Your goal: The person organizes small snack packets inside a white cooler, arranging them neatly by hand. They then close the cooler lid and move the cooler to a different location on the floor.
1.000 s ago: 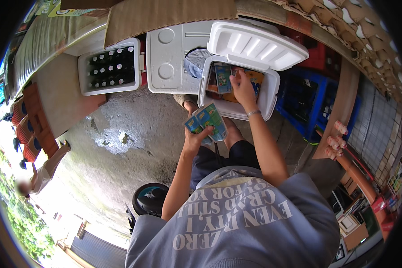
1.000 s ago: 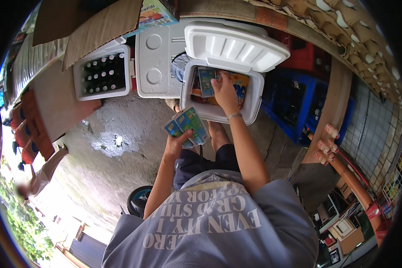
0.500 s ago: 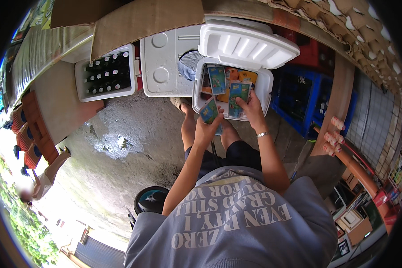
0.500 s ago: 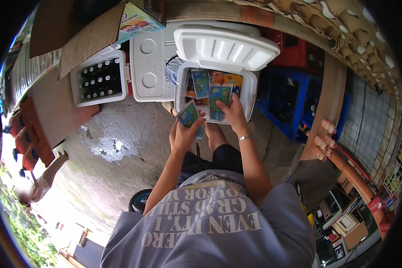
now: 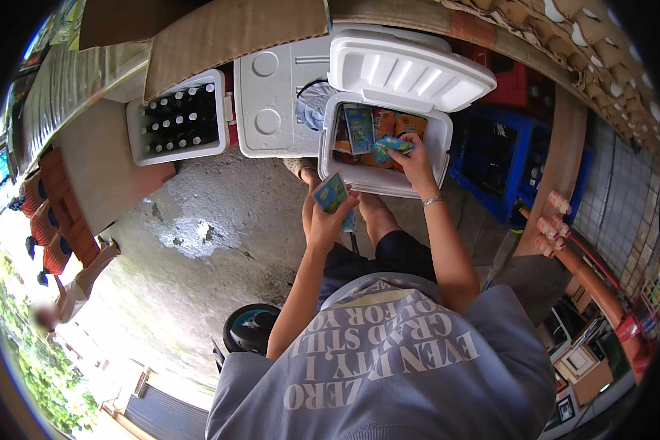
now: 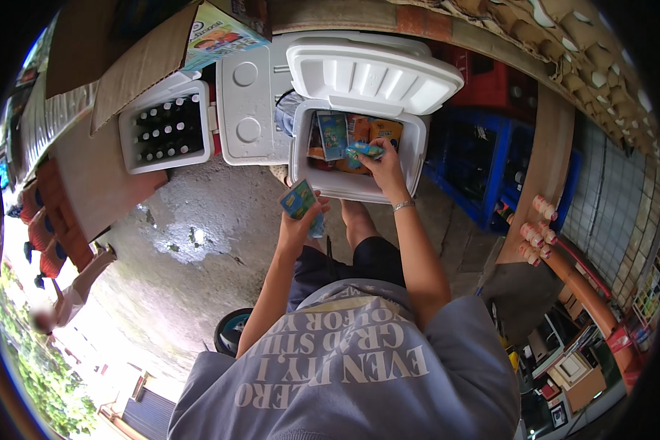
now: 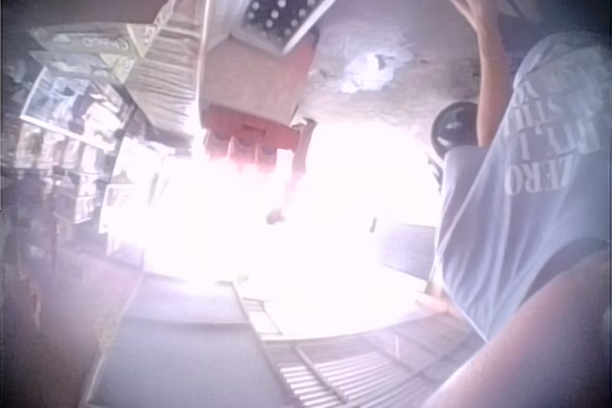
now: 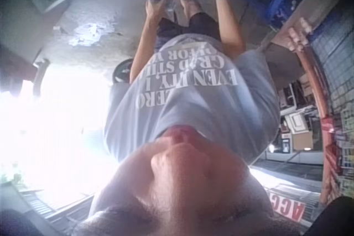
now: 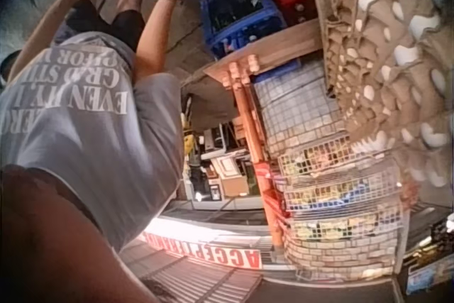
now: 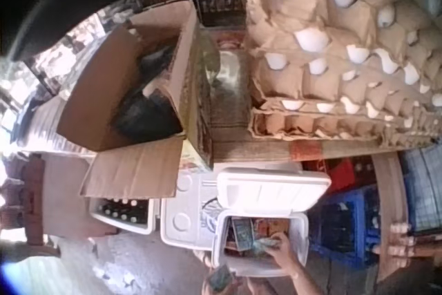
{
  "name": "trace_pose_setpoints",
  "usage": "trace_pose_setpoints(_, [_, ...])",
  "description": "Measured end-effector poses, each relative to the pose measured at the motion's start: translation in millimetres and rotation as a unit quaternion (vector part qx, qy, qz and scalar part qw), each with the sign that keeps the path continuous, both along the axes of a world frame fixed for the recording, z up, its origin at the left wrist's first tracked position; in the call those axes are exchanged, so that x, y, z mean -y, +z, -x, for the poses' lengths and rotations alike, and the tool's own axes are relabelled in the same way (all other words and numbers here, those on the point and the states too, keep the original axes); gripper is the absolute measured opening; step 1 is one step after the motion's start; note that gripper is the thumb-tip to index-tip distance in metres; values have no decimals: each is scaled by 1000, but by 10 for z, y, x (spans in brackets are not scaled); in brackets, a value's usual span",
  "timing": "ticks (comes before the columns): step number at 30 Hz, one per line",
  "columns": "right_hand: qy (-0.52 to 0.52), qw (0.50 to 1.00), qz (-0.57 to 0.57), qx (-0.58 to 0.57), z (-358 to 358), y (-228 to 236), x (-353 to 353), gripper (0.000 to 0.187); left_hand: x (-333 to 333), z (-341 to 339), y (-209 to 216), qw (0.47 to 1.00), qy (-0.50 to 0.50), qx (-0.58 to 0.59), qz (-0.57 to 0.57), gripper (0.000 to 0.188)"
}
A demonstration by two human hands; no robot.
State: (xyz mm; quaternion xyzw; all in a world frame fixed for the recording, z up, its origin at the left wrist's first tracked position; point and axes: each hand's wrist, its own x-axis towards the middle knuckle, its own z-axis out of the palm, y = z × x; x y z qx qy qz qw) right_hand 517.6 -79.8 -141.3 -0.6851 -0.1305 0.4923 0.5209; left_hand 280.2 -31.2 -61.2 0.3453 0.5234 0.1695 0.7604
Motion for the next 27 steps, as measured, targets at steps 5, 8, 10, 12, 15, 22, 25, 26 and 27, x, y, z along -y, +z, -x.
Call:
trace_pose_setpoints(5, [54,984,-76,152,-29,205,15,25,9,11,55,1000,-13,5,24,37])
trace_pose_setpoints(8, [144,947,-63,282,-94,375,-69,27,27,1,56,999,-9,17,26,36])
trace_pose_setpoints(10, [225,870,-113,424,-152,356,-135,29,20,-8,82,999,-15,24,27,36])
trace_pose_setpoints(12, [336,784,-18,522,-174,328,-32,36,9,-12,101,999,-27,27,26,35])
trace_pose_setpoints(15, [408,795,125,432,-228,199,136,55,35,33,88,999,-23,24,26,35])
trace_pose_setpoints(22, [185,893,185,365,164,-232,-303,84,76,68,64,999,-16,20,44,37])
trace_pose_setpoints(25, [155,868,171,441,246,-342,-466,80,88,99,63,999,-30,11,42,38])
trace_pose_setpoints(26, [147,867,162,447,238,-369,-489,80,98,113,39,999,-26,16,37,39])
trace_pose_setpoints(27, [141,866,152,456,226,-368,-516,79,114,121,7,999,-21,22,31,39])
